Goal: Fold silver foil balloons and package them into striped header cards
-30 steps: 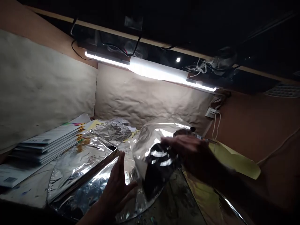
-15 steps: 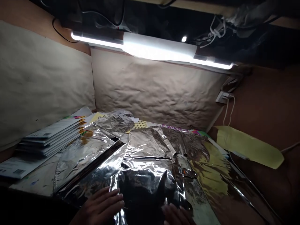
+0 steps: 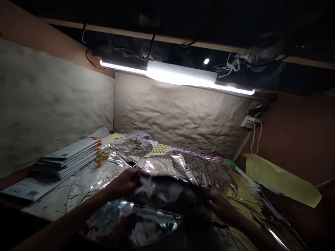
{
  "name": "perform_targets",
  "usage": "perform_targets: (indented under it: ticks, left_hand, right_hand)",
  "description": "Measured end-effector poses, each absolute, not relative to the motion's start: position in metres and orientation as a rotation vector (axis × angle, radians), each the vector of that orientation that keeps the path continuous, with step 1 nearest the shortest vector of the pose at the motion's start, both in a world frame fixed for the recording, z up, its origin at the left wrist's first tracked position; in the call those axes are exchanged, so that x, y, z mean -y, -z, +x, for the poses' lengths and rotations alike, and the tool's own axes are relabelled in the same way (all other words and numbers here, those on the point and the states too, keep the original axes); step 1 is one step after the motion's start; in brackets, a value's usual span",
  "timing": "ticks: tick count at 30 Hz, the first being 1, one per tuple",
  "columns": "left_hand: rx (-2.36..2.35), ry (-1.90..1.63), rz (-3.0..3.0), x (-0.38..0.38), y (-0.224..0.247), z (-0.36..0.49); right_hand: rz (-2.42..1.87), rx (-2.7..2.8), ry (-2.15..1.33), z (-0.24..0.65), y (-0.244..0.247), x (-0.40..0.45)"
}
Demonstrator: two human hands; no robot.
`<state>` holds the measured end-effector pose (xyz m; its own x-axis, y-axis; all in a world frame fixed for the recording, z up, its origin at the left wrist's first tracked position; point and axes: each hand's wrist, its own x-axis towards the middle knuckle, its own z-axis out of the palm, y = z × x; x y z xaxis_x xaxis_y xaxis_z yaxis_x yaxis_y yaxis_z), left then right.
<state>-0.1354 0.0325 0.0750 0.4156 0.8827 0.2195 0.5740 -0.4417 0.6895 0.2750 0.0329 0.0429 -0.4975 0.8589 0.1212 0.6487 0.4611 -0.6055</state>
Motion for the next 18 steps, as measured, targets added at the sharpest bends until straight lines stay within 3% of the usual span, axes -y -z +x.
perform_targets:
  ticks: [5,9,13,18]
  left_hand:
    - [-1.497,-0.855,2.18,-0.117,-0.099,-0.098]
    - [-1.493,-0.803,2.361,-0.105,-0.061,-0.065]
    - [-1.516,-0.354,2.427,-0.086,-0.016,-0.05]
    - [-1.595,-0.299,2.419,-0.089,-0.004,-0.048]
  right_hand:
    - [-1.615,2.173,-0.769,0.245,-0.07,-0.123]
    - [-1.793,2.107,-0.518,0.231,-0.056,-0.134]
    - [-1.79,2.065,-0.301,0.232,-0.048,-0.136]
    - [-1.9,1.945,-0.506,0.232,-0.051,-0.19]
